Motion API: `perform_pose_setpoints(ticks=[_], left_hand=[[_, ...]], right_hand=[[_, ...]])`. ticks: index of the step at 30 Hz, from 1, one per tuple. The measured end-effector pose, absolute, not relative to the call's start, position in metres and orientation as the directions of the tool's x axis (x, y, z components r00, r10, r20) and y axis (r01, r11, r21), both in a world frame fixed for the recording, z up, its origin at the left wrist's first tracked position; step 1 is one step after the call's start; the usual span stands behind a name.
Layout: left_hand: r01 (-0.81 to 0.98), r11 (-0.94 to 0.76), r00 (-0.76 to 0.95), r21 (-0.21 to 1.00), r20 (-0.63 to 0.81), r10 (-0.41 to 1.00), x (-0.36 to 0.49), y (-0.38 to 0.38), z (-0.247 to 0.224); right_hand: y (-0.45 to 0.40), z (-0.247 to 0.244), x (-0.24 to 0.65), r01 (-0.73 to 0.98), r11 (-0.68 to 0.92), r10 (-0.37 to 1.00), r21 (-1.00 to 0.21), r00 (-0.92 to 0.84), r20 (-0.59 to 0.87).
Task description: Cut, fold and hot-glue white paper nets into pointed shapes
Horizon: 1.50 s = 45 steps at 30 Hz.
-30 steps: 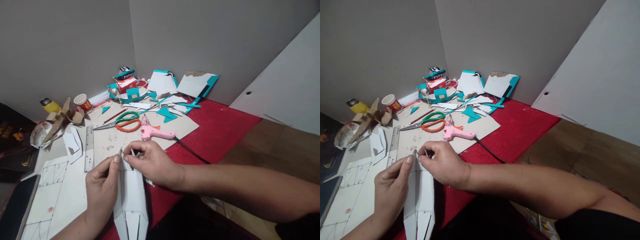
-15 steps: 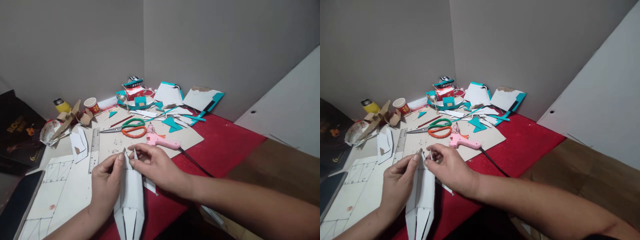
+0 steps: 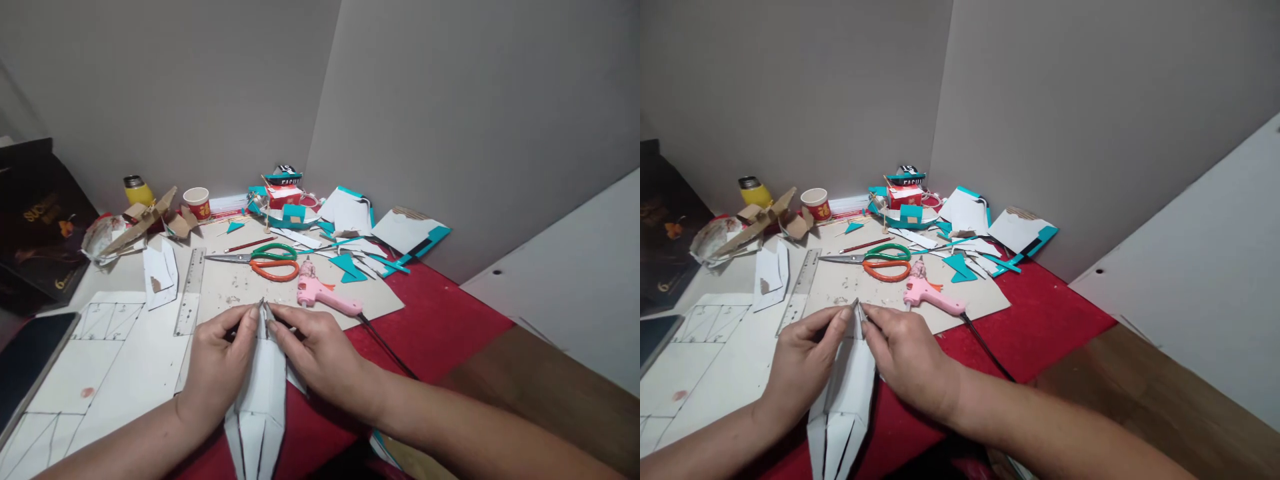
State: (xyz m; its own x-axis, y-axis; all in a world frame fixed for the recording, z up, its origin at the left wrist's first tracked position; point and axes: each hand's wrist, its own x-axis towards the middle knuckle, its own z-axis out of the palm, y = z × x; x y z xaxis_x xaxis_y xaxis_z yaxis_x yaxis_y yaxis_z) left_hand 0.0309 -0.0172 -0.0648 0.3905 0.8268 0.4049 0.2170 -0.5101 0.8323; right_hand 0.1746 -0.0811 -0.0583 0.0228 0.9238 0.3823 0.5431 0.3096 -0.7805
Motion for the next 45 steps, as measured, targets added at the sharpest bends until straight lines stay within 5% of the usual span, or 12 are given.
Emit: perform_pose_setpoints(ticks=[45], left_hand=[[0.210,-0.416,0.412,0.885,0.307,0.858,0.0336,-0.0184,-0.0619]], right_hand=[[-0.0722,-0.0583,0.1788,0.551,0.281,0.909,-0.786,0.112,0.403]])
